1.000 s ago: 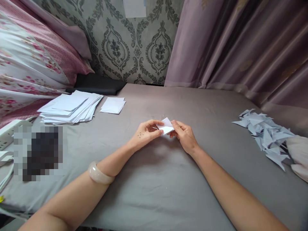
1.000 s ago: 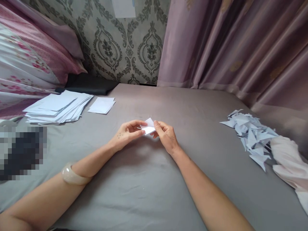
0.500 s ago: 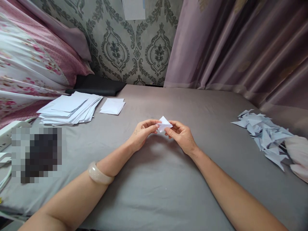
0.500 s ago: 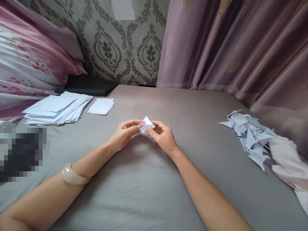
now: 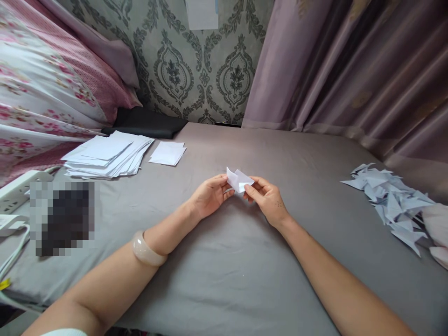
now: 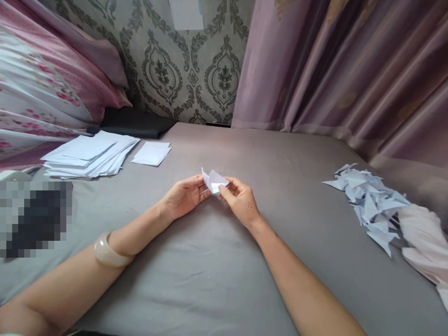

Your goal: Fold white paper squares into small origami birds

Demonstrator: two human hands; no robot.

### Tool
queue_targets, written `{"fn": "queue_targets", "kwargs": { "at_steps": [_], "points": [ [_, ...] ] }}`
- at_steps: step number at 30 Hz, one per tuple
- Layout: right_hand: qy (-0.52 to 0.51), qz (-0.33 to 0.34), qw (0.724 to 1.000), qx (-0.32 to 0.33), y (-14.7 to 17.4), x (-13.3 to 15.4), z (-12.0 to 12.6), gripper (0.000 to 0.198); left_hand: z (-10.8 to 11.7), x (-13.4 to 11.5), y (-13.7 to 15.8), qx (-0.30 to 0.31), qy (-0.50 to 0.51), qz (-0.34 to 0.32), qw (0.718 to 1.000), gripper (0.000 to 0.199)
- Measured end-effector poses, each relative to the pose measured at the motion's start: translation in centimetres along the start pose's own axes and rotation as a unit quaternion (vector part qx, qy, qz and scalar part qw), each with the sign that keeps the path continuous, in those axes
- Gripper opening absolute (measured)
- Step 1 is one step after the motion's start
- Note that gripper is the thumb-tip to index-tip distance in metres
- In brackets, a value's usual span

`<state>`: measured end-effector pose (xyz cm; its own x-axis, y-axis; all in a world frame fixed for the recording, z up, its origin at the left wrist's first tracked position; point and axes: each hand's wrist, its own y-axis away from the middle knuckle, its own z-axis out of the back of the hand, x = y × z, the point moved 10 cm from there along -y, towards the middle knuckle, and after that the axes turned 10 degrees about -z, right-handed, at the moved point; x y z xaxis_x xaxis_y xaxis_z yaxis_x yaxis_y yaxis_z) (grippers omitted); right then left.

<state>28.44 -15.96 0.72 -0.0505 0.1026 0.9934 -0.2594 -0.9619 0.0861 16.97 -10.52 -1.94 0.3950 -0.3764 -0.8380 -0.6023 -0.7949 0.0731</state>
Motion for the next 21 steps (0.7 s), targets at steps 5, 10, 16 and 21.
{"fn": "queue_targets", "kwargs": {
  "at_steps": [5, 10, 16, 21],
  "points": [
    [0.120, 0.086, 0.980, -0.136, 0.2, 0.7, 2.0, 0.043, 0.3, 0.4, 0.0, -0.025, 0.042, 0.012, 0.999, 0.007],
    [0.251, 0.217, 0.930, -0.158, 1.9, 3.4, 0.9, 0.011, 0.0, 0.5, 0.1, -0.022, 0.030, 0.005, 0.999, 0.014],
    [0.174, 0.157, 0.972, 0.019, 2.1, 3.7, -1.7, 0.023, 0.8, -0.6, -0.1, -0.063, 0.002, -0.071, 0.995, 0.017],
    [0.078, 0.099, 0.990, 0.062, 1.9, 3.3, -1.8, 0.022, 1.0, -0.6, 0.4, -0.093, -0.004, -0.056, 0.994, 0.032]
  ]
}}
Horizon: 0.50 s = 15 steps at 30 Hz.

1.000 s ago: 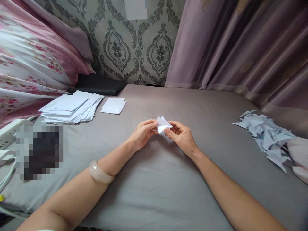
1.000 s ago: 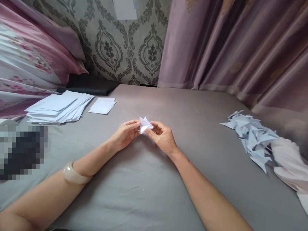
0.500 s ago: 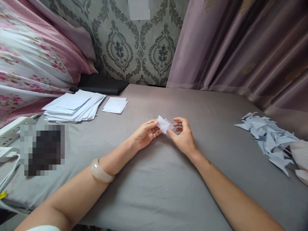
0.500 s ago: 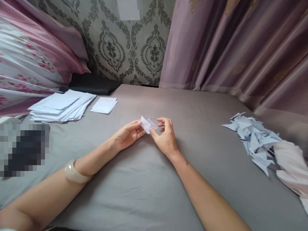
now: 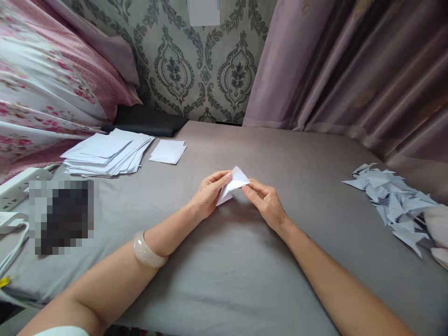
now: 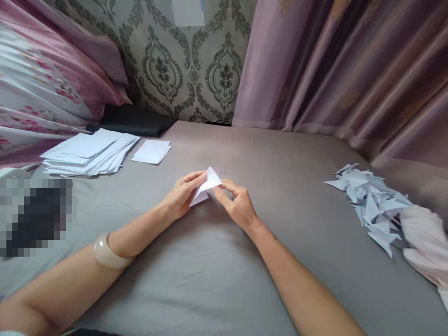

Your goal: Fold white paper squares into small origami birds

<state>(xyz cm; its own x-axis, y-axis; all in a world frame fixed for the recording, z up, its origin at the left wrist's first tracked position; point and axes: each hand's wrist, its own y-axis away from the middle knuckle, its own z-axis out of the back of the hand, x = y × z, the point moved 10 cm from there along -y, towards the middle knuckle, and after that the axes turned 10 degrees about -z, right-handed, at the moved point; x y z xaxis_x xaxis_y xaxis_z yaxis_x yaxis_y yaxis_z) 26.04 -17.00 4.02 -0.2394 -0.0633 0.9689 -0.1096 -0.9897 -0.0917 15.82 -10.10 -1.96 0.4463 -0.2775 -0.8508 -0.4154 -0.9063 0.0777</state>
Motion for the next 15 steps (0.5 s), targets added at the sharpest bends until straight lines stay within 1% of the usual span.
{"fn": "queue_targets", "kwargs": {
  "at_steps": [2, 5, 10, 15],
  "points": [
    [-0.017, -0.017, 1.000, -0.013, -0.2, -0.6, 0.2, 0.024, -0.1, 0.0, 0.2, 0.000, -0.011, 0.008, 1.000, 0.036],
    [-0.028, -0.032, 0.999, -0.034, -0.4, -1.5, 0.5, 0.024, -0.3, 0.0, 0.4, 0.008, -0.016, 0.008, 1.000, 0.036],
    [-0.040, -0.022, 0.998, -0.046, -0.6, -1.8, 0.9, 0.023, -0.4, 0.1, 0.3, 0.031, -0.042, 0.007, 0.999, 0.033],
    [-0.043, -0.005, 0.998, -0.047, -0.6, -1.4, 1.0, 0.021, -0.7, 0.3, 0.5, 0.060, -0.068, 0.023, 0.996, 0.035]
  ]
}}
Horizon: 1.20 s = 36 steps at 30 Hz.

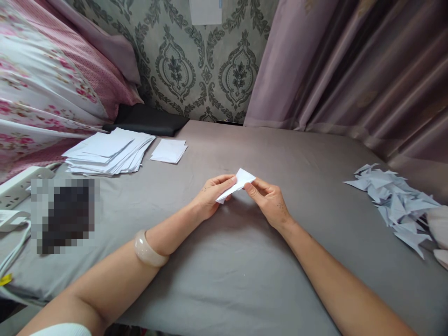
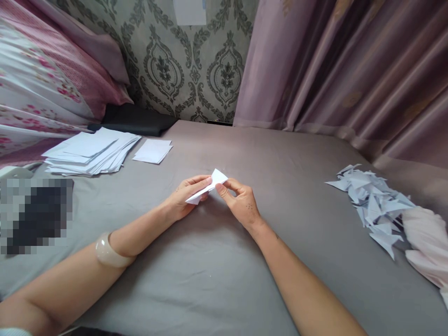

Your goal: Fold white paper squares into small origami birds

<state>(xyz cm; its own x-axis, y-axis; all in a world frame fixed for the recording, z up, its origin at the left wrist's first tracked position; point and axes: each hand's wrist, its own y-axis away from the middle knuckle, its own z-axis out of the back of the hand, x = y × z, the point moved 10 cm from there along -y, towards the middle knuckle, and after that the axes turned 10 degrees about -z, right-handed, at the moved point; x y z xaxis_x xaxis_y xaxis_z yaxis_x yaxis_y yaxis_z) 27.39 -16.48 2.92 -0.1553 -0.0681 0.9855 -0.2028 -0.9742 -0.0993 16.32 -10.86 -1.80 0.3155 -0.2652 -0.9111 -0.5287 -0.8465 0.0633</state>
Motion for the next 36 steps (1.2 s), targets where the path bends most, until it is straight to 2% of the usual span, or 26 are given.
{"fn": "queue_targets", "kwargs": {
  "at_steps": [5, 11, 14, 18, 21, 25, 28, 30, 33, 34, 36],
  "points": [
    [-0.008, 0.013, 1.000, 0.009, 0.0, 0.3, -0.1, 0.019, -0.3, 0.1, 0.1, 0.011, 0.002, 0.009, 1.000, 0.034],
    [-0.015, 0.003, 1.000, 0.007, 0.0, 0.0, 0.1, 0.017, 0.1, 0.2, 0.0, -0.023, 0.015, 0.006, 1.000, 0.034],
    [-0.010, -0.002, 1.000, 0.006, 0.0, 0.0, 0.1, 0.016, 0.2, 0.3, -0.1, -0.019, 0.021, -0.004, 1.000, 0.034],
    [-0.019, -0.024, 0.999, -0.009, -0.1, -0.6, 0.5, 0.012, 0.2, -0.2, -0.2, -0.013, 0.007, -0.051, 0.999, 0.034],
    [-0.052, -0.052, 0.997, -0.030, -0.2, -1.4, 0.9, 0.011, -0.4, -1.3, -0.1, 0.015, -0.064, -0.107, 0.992, 0.036],
    [-0.075, -0.077, 0.992, -0.067, -0.4, -2.4, 1.5, 0.015, -2.4, -3.0, 0.8, 0.098, -0.210, -0.179, 0.956, 0.040],
    [-0.060, -0.093, 0.989, -0.095, -0.5, -2.9, 2.0, 0.017, -3.8, -3.1, 1.7, 0.162, -0.320, -0.195, 0.913, 0.046],
    [-0.045, -0.097, 0.989, -0.102, -0.4, -3.0, 2.0, 0.017, -4.3, -2.9, 2.2, 0.182, -0.362, -0.197, 0.893, 0.055],
    [-0.021, -0.111, 0.989, -0.099, -0.2, -3.0, 1.8, 0.019, -4.2, -3.2, 2.4, 0.154, -0.364, -0.223, 0.891, 0.076],
    [-0.012, -0.115, 0.989, -0.097, -0.2, -2.9, 1.7, 0.020, -4.0, -3.3, 2.3, 0.133, -0.349, -0.226, 0.900, 0.074],
    [0.004, -0.118, 0.989, -0.090, -0.2, -2.8, 1.6, 0.023, -3.1, -3.3, 1.9, 0.091, -0.296, -0.211, 0.927, 0.058]
  ]
}}
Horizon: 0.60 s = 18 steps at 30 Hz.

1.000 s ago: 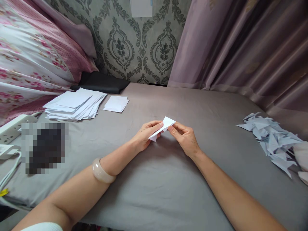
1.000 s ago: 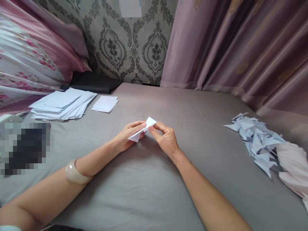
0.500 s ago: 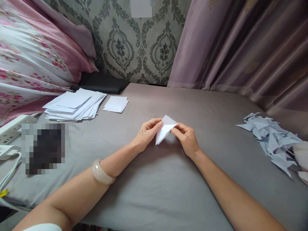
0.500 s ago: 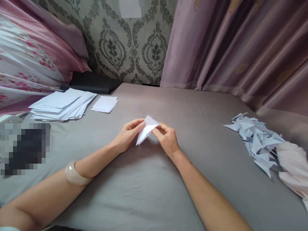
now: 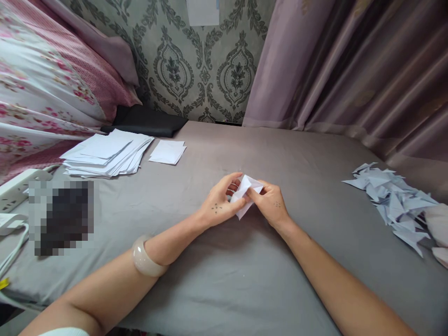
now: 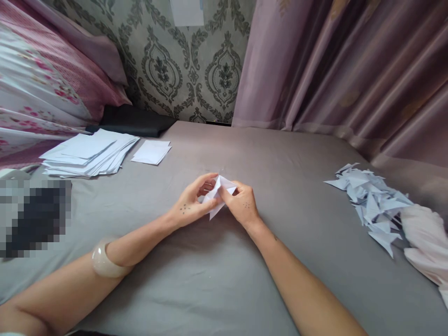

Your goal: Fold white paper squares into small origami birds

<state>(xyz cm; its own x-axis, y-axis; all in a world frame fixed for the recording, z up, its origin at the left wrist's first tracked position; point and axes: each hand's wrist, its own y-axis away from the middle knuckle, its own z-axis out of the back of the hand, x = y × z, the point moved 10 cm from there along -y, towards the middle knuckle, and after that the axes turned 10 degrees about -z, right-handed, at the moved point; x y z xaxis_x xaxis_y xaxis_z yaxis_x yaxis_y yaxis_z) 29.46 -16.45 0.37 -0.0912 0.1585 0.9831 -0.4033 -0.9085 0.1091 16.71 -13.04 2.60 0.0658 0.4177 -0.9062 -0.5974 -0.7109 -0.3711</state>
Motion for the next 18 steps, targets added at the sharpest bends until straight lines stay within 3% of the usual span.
{"fn": "queue_targets", "kwargs": {
  "at_steps": [4, 10, 14, 18],
  "points": [
    [-0.021, -0.032, 0.998, 0.042, -0.4, -0.4, -0.3, 0.031, 1.0, 2.3, 0.0, -0.057, 0.131, 0.090, 0.986, 0.033],
    [-0.061, -0.098, 0.990, 0.080, -1.1, -1.7, 0.0, 0.045, 1.2, 5.0, 0.5, -0.091, 0.208, 0.187, 0.956, 0.036],
    [0.052, -0.035, 0.998, 0.023, -1.8, -1.3, 1.3, 0.051, 1.9, 5.1, 0.7, -0.100, 0.135, 0.187, 0.968, 0.031],
    [0.214, 0.074, 0.973, -0.034, -1.7, -0.2, 1.4, 0.046, 3.2, 4.2, 0.7, -0.088, -0.042, 0.155, 0.983, 0.042]
  ]
}}
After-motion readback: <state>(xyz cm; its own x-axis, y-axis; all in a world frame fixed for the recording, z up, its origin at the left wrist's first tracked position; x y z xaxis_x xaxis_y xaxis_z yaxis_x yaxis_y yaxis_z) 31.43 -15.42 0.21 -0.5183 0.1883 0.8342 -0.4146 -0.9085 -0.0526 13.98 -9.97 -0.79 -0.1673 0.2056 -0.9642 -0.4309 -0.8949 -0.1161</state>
